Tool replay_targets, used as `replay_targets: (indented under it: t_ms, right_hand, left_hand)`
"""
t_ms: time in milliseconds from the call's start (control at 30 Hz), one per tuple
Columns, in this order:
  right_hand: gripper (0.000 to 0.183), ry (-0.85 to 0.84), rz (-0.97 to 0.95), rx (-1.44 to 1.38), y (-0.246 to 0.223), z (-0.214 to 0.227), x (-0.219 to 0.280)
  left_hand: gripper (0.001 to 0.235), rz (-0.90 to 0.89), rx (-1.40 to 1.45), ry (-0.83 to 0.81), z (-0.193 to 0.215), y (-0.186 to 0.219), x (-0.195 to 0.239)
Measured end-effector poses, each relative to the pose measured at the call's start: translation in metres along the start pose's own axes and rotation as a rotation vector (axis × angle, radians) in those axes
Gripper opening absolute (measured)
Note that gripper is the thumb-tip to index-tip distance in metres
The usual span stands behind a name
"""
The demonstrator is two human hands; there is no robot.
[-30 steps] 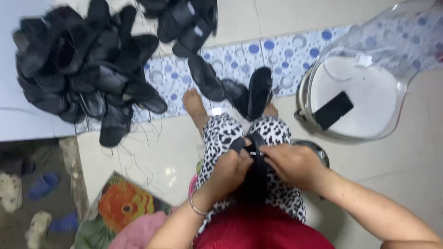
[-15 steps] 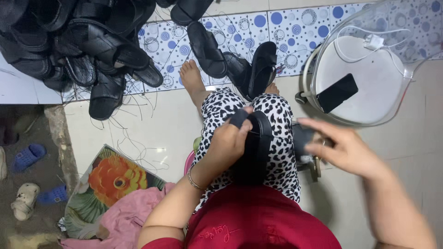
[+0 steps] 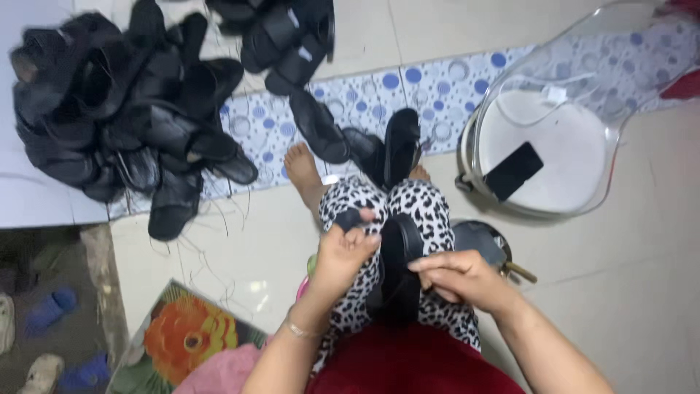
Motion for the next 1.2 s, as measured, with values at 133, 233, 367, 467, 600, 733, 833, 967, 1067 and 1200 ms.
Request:
replay_targets:
  t_ms: [133, 233, 367, 467, 600, 733, 833, 967, 1067, 1200]
  right_hand:
    - [0.022, 0.055, 0.354, 0.874, -0.034, -0.050, -0.010]
    - [0.007, 0.125, 0.620, 1.113, -0.047, -0.059, -0.006]
    - [0.003, 0.663, 0.220, 1.086, -0.067, 0.123, 0.008]
    - [0.014, 0.923, 0.606, 1.192, -0.119, 0.255, 0.074]
    - [0.017, 1.034, 0.444, 1.248, -0.129, 0.293, 0.086]
    - [0.023, 0.510, 0.466, 0.944, -0.081, 0.076, 0.006]
    - [0.036, 0.264, 0.209, 0.890, -0.032, 0.031, -0.013]
    - [0.025, 0.027, -0.384, 1.031, -0.024, 0.013, -0.009]
    - [0.013, 0.079, 0.080, 0.702, -0.046, 0.003, -0.025]
    - [0.051, 0.273, 0.025, -0.274, 0.010, 0.043, -0.039]
  left_hand:
    - [0.038, 0.256, 0.337, -0.279, -0.025, 0.030, 0.028]
    - [0.031, 0.211, 0.525, -0.342, -0.036, 0.027, 0.034]
    - [0.022, 0.258, 0.189, -0.214, 0.008, -0.001, 0.028]
    - [0.050, 0.270, -0.498, -0.459, 0.020, -0.040, 0.037]
    - [0.032, 0.303, -0.479, -0.724, -0.002, -0.038, 0.050]
    - [0.029, -0.217, 0.304, -0.407, -0.011, 0.055, 0.011]
    - [0.022, -0.256, 0.632, -0.327, -0.014, 0.067, -0.012]
    - [0.027, -0.152, 0.924, -0.223, 0.054, 0.043, -0.051]
    - [0.053, -0.021, 1.001, -0.093, 0.092, -0.021, -0.072]
    - [0.051, 0.192, 0.940, 0.037, 0.086, -0.066, -0.073]
Point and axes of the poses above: each hand's wrist, its own x-axis away from the middle knuckle, its own z-axis out of the back of the hand, y = z × x, the point moved 9 cm from there along -x, towards the middle knuckle, and after that the axes turned 9 degrees about -x, right-handed, at the moved point
